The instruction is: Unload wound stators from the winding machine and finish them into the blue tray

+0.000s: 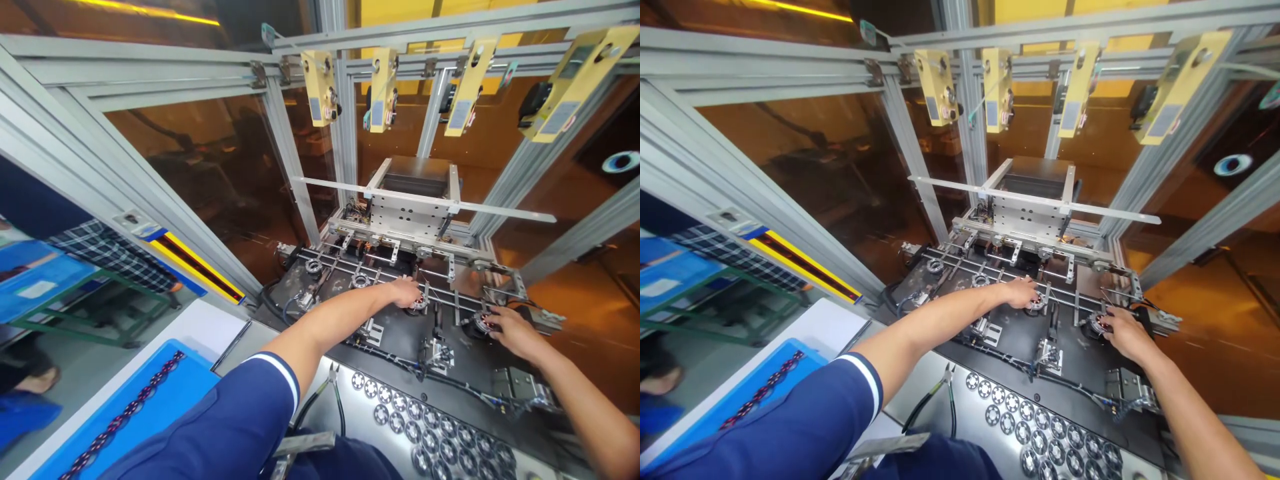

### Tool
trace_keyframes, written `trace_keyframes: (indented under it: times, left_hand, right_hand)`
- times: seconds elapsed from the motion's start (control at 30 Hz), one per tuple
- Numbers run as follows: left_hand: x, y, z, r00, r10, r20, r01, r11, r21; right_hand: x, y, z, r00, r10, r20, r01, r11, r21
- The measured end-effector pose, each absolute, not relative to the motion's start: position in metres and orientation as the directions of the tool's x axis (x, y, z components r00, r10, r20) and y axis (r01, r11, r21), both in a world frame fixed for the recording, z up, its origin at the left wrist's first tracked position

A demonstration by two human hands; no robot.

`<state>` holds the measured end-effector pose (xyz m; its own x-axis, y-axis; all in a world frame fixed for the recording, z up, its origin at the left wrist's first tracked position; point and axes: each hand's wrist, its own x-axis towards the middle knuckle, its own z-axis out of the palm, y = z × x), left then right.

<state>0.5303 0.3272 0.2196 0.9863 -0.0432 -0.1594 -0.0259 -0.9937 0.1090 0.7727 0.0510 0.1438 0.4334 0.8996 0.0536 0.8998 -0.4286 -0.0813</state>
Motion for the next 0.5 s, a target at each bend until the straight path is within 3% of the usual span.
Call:
trace_keyframes:
  times: [0.27, 0.5]
  left_hand:
    - [0.52, 0.328, 0.228, 0.997, -0.029, -0.065, -0.015, -0.978, 0.206]
    - [0.491, 0.312, 0.252, 0.976, 0.012, 0.217, -0.085, -0.898, 0.432]
  right_hand:
    - [0.77, 0.052, 0.146, 0.442, 0.897, -0.022, 0.896, -0.442, -0.025]
    - [0.765, 0.055, 0.166, 0.404, 0.912, -0.071, 0.913, -0.407, -0.035]
